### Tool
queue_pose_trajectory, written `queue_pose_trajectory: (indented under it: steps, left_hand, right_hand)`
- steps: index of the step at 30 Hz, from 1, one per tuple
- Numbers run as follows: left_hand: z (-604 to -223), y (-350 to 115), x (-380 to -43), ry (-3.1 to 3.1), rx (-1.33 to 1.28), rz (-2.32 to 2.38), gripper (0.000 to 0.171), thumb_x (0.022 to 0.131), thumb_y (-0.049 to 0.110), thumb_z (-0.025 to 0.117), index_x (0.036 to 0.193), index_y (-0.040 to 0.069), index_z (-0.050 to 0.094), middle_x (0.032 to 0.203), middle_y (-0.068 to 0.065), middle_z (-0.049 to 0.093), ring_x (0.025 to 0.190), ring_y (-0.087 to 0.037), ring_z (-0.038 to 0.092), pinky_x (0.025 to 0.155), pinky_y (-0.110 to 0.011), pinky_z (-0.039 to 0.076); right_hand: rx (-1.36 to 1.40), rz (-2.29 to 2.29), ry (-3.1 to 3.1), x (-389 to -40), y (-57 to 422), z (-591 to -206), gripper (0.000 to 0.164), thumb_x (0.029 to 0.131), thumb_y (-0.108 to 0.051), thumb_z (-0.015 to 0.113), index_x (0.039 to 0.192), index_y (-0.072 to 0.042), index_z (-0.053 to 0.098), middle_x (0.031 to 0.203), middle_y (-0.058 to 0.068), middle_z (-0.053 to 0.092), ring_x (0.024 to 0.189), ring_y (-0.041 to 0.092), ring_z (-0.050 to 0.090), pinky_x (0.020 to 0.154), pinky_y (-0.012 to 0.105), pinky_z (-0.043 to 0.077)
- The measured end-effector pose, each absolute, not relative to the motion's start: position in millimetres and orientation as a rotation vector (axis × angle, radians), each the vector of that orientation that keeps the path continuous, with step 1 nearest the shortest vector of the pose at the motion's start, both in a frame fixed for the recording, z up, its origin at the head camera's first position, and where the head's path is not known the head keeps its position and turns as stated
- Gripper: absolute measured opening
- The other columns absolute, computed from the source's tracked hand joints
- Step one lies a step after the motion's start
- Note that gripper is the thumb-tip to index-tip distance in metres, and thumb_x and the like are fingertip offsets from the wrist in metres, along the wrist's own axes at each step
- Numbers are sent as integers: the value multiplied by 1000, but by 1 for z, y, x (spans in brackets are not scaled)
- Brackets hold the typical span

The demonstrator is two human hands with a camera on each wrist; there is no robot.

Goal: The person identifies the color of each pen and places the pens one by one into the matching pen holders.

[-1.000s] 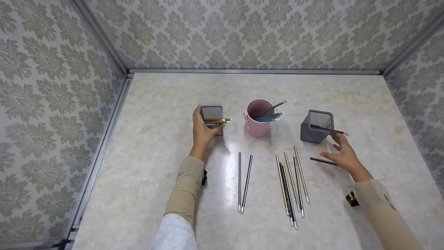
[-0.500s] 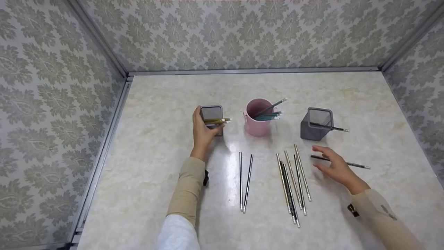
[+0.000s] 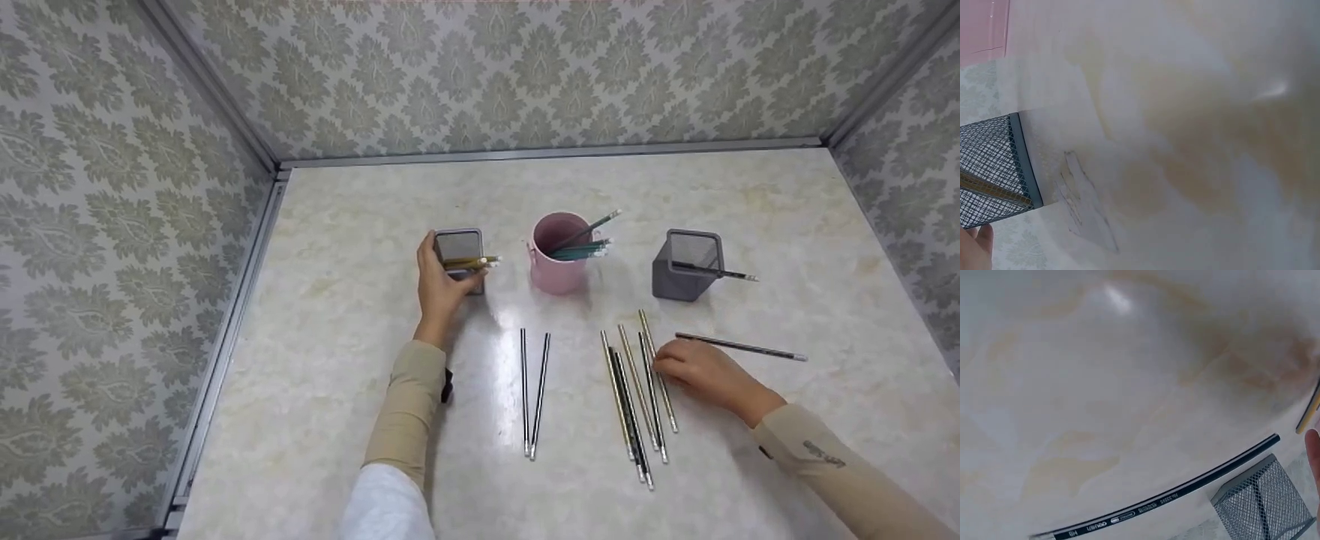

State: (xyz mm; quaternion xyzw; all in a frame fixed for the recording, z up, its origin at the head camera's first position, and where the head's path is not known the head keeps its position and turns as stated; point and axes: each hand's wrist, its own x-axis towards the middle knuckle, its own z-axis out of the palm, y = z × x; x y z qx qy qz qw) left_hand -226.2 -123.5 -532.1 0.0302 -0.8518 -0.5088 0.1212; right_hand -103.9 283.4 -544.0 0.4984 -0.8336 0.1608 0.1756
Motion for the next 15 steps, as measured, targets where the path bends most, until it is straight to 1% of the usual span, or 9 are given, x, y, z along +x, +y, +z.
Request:
queue_pose_trajectory:
  steps: [2, 3, 5, 7, 12, 15]
  left_hand:
    - [-532, -123, -227, -2485, 79, -1476, 106, 70, 28, 84, 150, 8, 18, 148, -11, 31, 135, -26, 37, 110, -41, 35]
    - [-533, -122, -227, -2486, 75, -1469, 106, 70, 28, 84, 150, 8, 18, 148, -11, 31, 135, -26, 37, 110, -40, 35]
    - [-533, -121, -227, -2488, 65, -1457, 106, 70, 28, 84, 150, 7, 18, 147, -12, 31, 134, -26, 38, 110, -40, 36]
    - [-534, -121, -228, -2489, 56, -1444, 106, 70, 29, 84, 149, 6, 18, 147, -12, 32, 135, -26, 38, 110, -39, 35]
    - [-533, -122, -229, -2491, 57, -1444, 106, 70, 29, 84, 149, 6, 18, 147, -13, 32, 135, -26, 37, 111, -39, 34]
    - [-533, -124, -229, -2484, 78, -1447, 106, 69, 27, 85, 149, 6, 19, 147, -12, 32, 135, -26, 38, 110, -40, 35]
  right_hand:
    - [1486, 333, -2303, -104, 283, -545, 14, 77, 0, 59, 87, -7, 64, 92, 7, 61, 84, 23, 59, 69, 35, 48]
    - [1517, 280, -2273, -104, 283, -545, 13, 79, -3, 55, 87, -7, 64, 93, 7, 61, 85, 23, 58, 69, 35, 48]
    - [1562, 182, -2222, -105, 282, -544, 16, 81, -6, 47, 85, -8, 62, 93, 6, 60, 86, 23, 58, 68, 34, 47]
    - [1603, 91, -2183, -106, 281, -542, 16, 83, -6, 44, 81, -8, 60, 91, 6, 60, 85, 22, 57, 67, 33, 45]
    - [1686, -141, -2100, -108, 275, -535, 22, 80, -3, 40, 74, -7, 61, 81, 3, 58, 77, 18, 55, 64, 30, 43]
    - [1741, -224, -2082, -109, 269, -534, 20, 78, -6, 44, 73, -9, 64, 79, 2, 58, 74, 17, 54, 64, 29, 43]
